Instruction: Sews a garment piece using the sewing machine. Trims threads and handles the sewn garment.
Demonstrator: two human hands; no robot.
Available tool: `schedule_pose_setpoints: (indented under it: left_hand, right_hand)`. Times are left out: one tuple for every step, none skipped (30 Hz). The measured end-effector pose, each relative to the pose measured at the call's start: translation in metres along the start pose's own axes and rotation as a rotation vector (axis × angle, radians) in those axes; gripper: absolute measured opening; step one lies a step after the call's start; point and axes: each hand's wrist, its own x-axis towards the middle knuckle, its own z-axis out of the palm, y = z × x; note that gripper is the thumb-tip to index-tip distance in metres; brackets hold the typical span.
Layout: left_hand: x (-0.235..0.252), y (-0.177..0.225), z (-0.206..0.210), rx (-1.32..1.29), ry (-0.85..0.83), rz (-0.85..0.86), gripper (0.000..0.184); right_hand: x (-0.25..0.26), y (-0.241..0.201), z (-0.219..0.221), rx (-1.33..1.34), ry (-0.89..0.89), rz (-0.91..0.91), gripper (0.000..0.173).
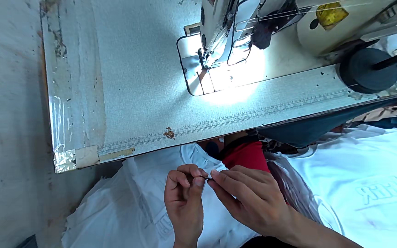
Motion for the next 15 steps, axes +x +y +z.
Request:
schedule_pose_setpoints:
  left_hand:
    - [0.0,0.0,0.0,0.005,-0.003,0.001,0.012]
    - [0.0,0.0,-0.001,0.009,-0.005,0.001,0.012]
    - [0.0,0.0,-0.001,0.015,-0.009,0.002,0.012]
    - [0.0,0.0,-0.002,0.02,-0.013,0.003,0.012]
    - [0.0,0.0,-0.002,0.024,-0.016,0.003,0.012]
    - [0.0,0.0,-0.002,0.026,-0.019,0.004,0.012]
    - [0.001,-0.001,-0.002,0.024,-0.022,0.005,0.012]
    - [0.001,-0.002,-0.002,0.02,-0.025,0.005,0.012]
    - [0.0,-0.003,-0.003,0.015,-0.024,0.005,0.011]
    - [0.0,-0.003,-0.003,0.007,-0.021,0.003,0.011]
    - [0.0,-0.004,-0.003,0.001,-0.018,0.0,0.012]
    - [0.0,-0.005,-0.003,-0.004,-0.016,-0.003,0.012]
    - [-0.001,-0.006,-0.003,-0.01,-0.015,-0.007,0.012]
    - [-0.001,-0.007,-0.004,-0.015,-0.016,-0.008,0.011]
    - [-0.001,-0.008,-0.004,-0.018,-0.018,-0.007,0.011]
  right_hand:
    - [0.0,0.0,0.0,-0.002,-0.006,-0.007,0.016]
    - [0.0,0.001,-0.001,-0.006,-0.014,-0.014,0.017]
    - [0.0,0.001,-0.002,-0.008,-0.022,-0.02,0.017]
    - [0.0,0.002,-0.003,-0.008,-0.029,-0.026,0.017]
    - [0.0,0.004,-0.004,-0.006,-0.035,-0.031,0.017]
    - [0.0,0.005,-0.005,-0.002,-0.041,-0.038,0.018]
    - [0.0,0.006,-0.005,0.002,-0.043,-0.044,0.018]
    - [0.0,0.008,-0.006,0.011,-0.045,-0.046,0.017]
    - [-0.001,0.008,-0.006,0.02,-0.046,-0.046,0.017]
    - [-0.001,0.009,-0.006,0.029,-0.045,-0.045,0.017]
    - [-0.002,0.01,-0.005,0.037,-0.044,-0.044,0.017]
    - [-0.003,0.01,-0.005,0.044,-0.046,-0.041,0.017]
    - [-0.004,0.011,-0.005,0.052,-0.045,-0.037,0.017]
    - [-0.004,0.011,-0.005,0.061,-0.048,-0.033,0.017]
    - [-0.004,0.012,-0.005,0.071,-0.051,-0.03,0.017]
